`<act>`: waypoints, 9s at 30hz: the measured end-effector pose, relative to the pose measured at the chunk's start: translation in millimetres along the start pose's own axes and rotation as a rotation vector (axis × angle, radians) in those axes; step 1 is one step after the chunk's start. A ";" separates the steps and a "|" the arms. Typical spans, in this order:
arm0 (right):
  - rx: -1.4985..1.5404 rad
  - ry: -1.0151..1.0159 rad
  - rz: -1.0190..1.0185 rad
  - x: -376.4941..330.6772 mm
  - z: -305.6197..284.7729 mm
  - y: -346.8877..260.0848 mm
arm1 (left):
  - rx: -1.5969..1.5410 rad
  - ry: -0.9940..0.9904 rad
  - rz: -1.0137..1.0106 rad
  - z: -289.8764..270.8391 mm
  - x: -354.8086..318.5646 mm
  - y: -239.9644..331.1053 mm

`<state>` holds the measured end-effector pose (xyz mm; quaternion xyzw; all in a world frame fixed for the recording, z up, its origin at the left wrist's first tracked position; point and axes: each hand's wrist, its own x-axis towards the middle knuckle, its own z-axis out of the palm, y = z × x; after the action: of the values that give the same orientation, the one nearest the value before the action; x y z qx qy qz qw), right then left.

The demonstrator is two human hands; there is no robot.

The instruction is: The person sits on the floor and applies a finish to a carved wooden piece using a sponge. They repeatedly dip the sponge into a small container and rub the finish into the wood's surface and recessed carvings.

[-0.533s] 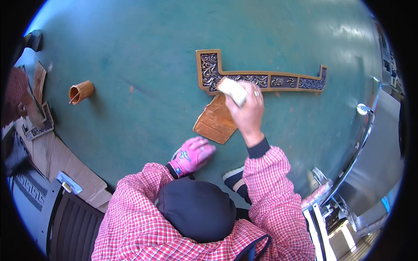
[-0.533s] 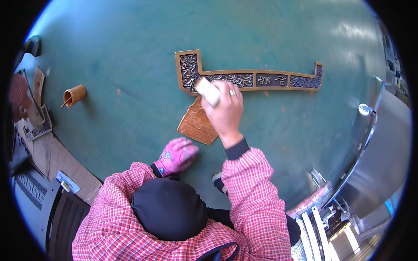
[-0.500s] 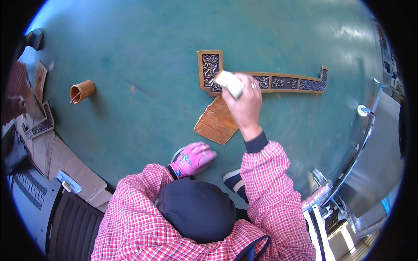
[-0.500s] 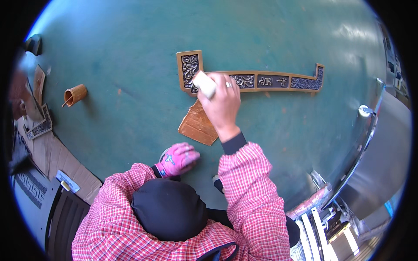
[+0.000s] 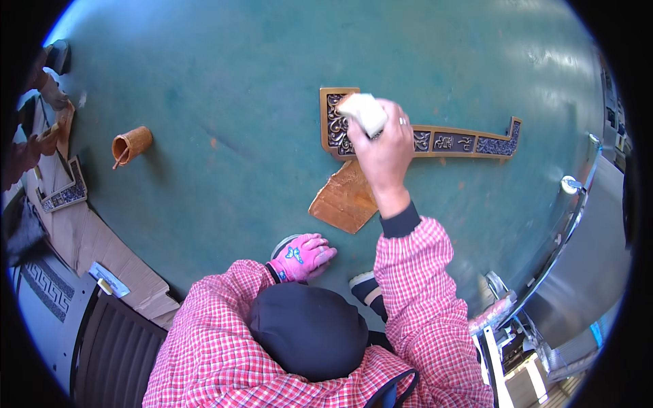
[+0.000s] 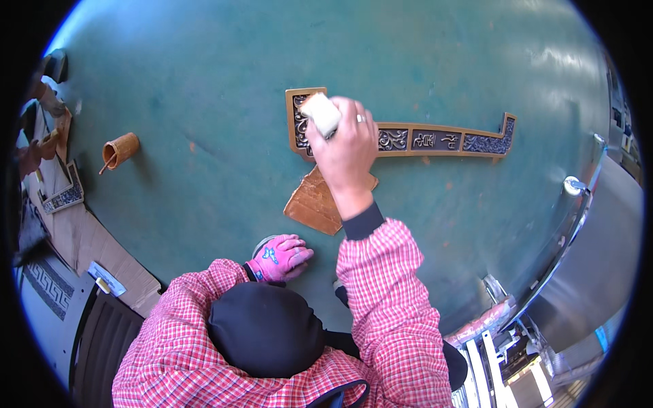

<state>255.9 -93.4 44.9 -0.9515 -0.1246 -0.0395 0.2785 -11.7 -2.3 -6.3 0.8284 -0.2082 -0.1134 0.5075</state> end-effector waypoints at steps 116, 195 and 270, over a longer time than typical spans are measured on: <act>-0.178 -0.158 -0.131 -37.2 -60.2 86.1 | -0.022 -0.020 0.012 -6.6 6.0 2.0; -0.046 -0.002 0.044 9.1 -189.3 304.4 | 0.483 -0.135 -0.379 -57.9 196.4 144.5; 0.274 -0.172 0.251 -100.7 -181.3 253.5 | 0.132 0.360 -1.141 53.3 176.3 26.8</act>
<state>223.3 -419.2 51.1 -0.9127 -0.0324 0.0941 0.3964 117.3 -136.4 -2.9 0.8454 0.3516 -0.2128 0.3411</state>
